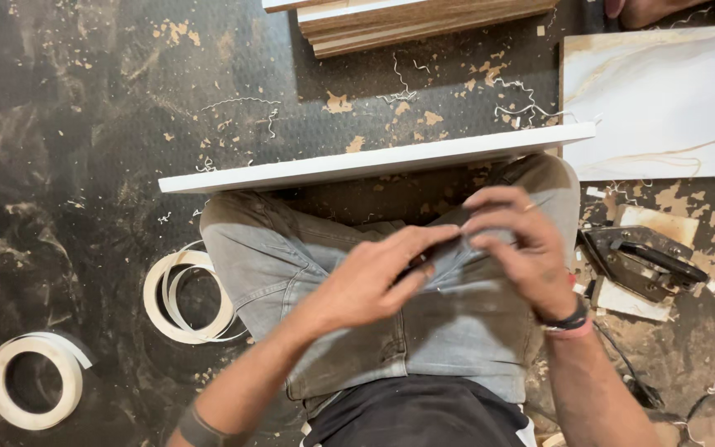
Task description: The person sits on the floor and applies white edge banding tape to the edges of wood boards using a hand-held edge banding machine, pressing the machine along the board edge. They then trim and press the tape ends by hand and set finished boards onto a stack beside them.
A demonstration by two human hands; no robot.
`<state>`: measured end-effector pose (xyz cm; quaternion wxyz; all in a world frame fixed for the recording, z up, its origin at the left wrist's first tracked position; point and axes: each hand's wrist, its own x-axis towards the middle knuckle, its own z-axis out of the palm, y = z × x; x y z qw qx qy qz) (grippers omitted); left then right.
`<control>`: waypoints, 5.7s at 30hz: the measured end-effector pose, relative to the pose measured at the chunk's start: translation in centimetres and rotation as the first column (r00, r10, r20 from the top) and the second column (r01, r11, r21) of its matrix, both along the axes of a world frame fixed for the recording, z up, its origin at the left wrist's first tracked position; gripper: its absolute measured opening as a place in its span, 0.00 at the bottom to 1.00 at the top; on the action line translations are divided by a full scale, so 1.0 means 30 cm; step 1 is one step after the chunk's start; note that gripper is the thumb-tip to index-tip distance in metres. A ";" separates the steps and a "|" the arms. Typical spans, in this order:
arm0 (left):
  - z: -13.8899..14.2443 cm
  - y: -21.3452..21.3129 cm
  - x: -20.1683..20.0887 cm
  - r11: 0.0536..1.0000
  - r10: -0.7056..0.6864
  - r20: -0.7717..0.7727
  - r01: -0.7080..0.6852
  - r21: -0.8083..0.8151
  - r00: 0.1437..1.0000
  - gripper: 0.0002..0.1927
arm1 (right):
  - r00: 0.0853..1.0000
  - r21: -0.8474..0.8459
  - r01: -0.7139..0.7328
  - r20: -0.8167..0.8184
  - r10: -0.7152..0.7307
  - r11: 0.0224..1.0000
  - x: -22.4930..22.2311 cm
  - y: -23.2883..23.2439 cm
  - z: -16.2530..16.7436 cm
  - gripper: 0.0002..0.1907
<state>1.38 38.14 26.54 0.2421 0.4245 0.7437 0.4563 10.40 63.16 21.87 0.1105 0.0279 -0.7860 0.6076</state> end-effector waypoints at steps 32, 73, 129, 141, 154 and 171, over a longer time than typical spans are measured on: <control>0.048 0.029 -0.581 0.727 -0.633 -0.600 0.108 -0.678 0.489 0.21 | 0.929 0.038 0.370 0.002 -0.370 0.928 -0.152 0.293 -0.295 0.34; -0.184 0.723 -0.539 0.947 -0.151 -0.560 -0.043 -0.317 0.814 0.29 | 0.862 -0.641 0.506 0.354 -0.363 0.577 -0.096 0.417 -0.373 0.50; -0.451 -0.634 -0.346 0.388 0.921 -0.094 -0.863 0.324 0.379 0.16 | 0.750 0.919 -0.394 0.338 0.568 -0.027 -0.713 -0.347 0.198 0.13; -0.454 -0.662 -0.347 0.438 0.899 -0.113 -0.861 0.258 0.424 0.22 | 0.732 0.908 -0.359 0.418 0.538 -0.216 -0.837 -0.749 0.229 0.16; -0.435 -0.693 -0.372 0.519 0.855 -0.114 -0.841 0.152 0.507 0.38 | 0.629 0.950 -0.306 0.248 0.737 -0.058 -1.003 -1.070 0.193 0.14; -0.366 -0.779 -0.369 0.553 0.804 0.113 -0.805 0.216 0.583 0.38 | 0.856 0.685 -0.503 0.479 0.194 0.527 -0.868 -0.607 0.202 0.20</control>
